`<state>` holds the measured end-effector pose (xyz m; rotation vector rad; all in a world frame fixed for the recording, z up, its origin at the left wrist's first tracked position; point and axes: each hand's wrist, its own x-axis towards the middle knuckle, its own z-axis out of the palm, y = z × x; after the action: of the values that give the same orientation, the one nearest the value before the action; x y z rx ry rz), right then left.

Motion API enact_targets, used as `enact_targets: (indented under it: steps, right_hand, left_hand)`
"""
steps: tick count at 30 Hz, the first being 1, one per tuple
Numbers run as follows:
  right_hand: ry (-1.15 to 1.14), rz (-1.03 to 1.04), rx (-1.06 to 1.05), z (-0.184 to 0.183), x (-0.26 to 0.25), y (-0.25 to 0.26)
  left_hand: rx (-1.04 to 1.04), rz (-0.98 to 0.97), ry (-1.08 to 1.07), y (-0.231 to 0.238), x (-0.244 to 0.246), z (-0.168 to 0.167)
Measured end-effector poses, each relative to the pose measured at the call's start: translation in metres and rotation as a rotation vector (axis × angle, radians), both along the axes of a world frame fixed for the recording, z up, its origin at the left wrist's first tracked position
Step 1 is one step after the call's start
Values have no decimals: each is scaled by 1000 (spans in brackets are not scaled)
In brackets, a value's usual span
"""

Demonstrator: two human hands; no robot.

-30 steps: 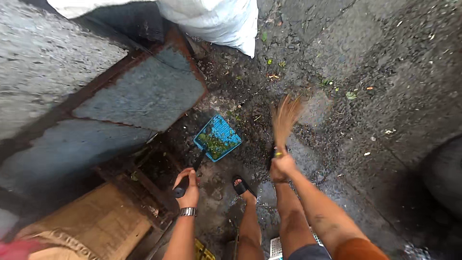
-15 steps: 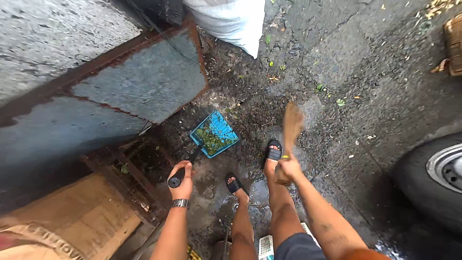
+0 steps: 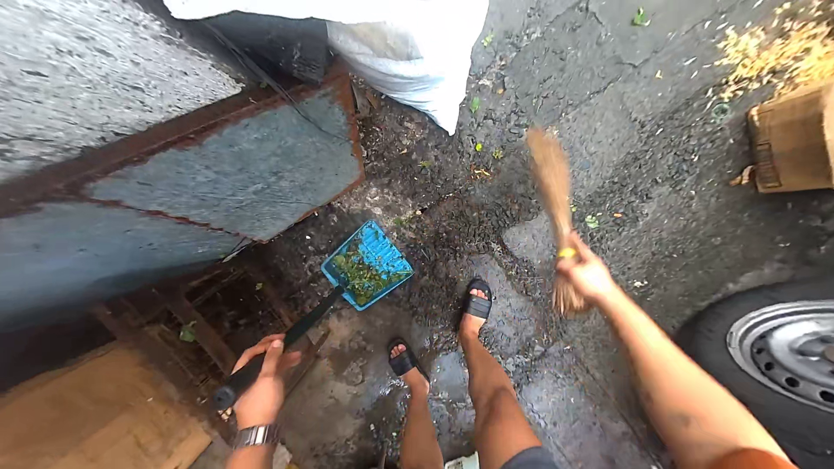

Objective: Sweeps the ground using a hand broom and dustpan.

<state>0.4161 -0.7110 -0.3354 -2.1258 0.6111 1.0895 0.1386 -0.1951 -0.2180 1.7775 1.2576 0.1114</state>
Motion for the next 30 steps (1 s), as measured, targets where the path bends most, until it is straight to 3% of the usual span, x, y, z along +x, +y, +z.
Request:
enact_targets:
  steps: [3, 4, 7, 9, 11, 13, 16, 18, 21, 23, 25, 27, 30]
  right_hand:
    - [-1, -173, -41, -73, 66, 15]
    - [44, -117, -17, -85, 64, 38]
    - [225, 356, 42, -112, -1, 108]
    - [303, 564, 68, -98, -56, 125]
    - [359, 627, 130, -55, -81, 118]
    - [373, 613, 187, -9, -78, 99]
    - [275, 445, 190, 39, -29, 66]
    - [155, 301, 132, 32, 18, 57]
    - [79, 122, 36, -38, 46, 82]
    - [175, 233, 29, -78, 0, 130]
    - [313, 456, 53, -90, -70, 192]
    - [424, 623, 99, -72, -141, 226]
    - [498, 707, 165, -26, -171, 227]
  left_hand:
    - [13, 42, -10, -6, 6, -8]
    - [19, 45, -8, -8, 10, -13]
    - [20, 56, 15, -12, 24, -21]
    - [1, 78, 45, -10, 34, -19]
    - [-11, 107, 67, -5, 42, -15]
    - [-20, 133, 86, 2, 48, -13]
    - [-40, 158, 101, 6, 53, -21]
    - [-34, 159, 107, 5, 55, -24]
    - [-26, 144, 109, -2, 55, -25]
    - [-29, 114, 108, -10, 56, -23]
    - [-26, 68, 99, -19, 57, -23]
    - [-29, 26, 101, -28, 50, -22]
    - [-35, -1, 88, -30, 44, -25]
